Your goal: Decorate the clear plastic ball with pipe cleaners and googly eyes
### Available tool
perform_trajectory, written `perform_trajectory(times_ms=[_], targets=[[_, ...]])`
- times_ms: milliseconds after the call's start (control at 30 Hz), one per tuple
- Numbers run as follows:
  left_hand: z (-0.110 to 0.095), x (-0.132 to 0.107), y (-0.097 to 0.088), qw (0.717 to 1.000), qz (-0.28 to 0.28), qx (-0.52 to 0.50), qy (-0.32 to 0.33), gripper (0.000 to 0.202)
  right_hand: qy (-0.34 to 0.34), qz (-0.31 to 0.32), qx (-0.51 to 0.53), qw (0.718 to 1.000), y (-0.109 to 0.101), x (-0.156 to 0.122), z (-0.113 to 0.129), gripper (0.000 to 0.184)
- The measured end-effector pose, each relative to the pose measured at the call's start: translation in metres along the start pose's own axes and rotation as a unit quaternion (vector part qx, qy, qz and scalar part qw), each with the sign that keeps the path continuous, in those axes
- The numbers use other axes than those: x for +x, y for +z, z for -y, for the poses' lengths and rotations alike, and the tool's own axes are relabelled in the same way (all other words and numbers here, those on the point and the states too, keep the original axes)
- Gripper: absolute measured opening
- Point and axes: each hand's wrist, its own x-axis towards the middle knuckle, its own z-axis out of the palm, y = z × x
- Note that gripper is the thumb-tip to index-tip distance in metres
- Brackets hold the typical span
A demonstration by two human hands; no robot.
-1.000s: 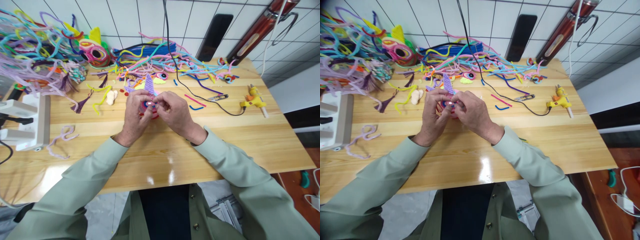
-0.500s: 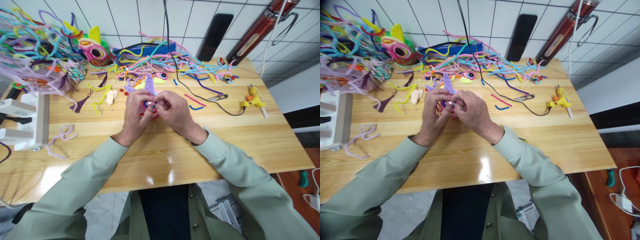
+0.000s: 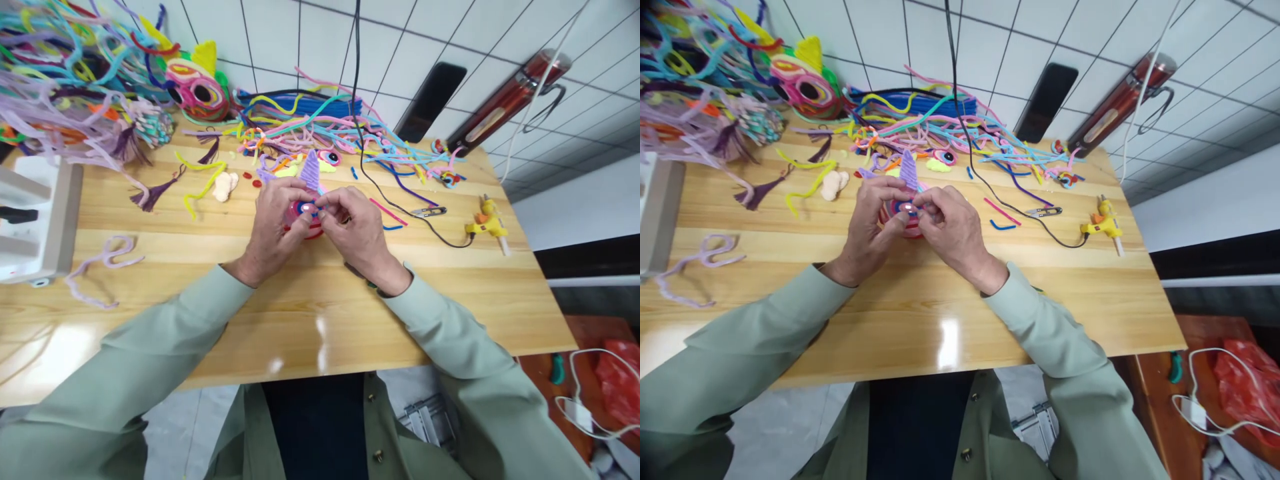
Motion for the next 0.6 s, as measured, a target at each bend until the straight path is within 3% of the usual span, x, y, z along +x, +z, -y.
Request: perform_trajectory(times_ms=[133, 600], targets=[[-0.001, 0.000, 0.005, 0.999, -0.022, -0.023, 0.018, 0.024, 0.006, 0.003, 0.025, 1.000, -0.001, -0.001, 0.000, 0.022], [-0.014, -0.006, 0.011, 0.998, -0.029, -0.048, -0.012, 0.020, 0.011, 0.013, 0.040, 0.999, -0.009, -0.007, 0.008, 0.010]])
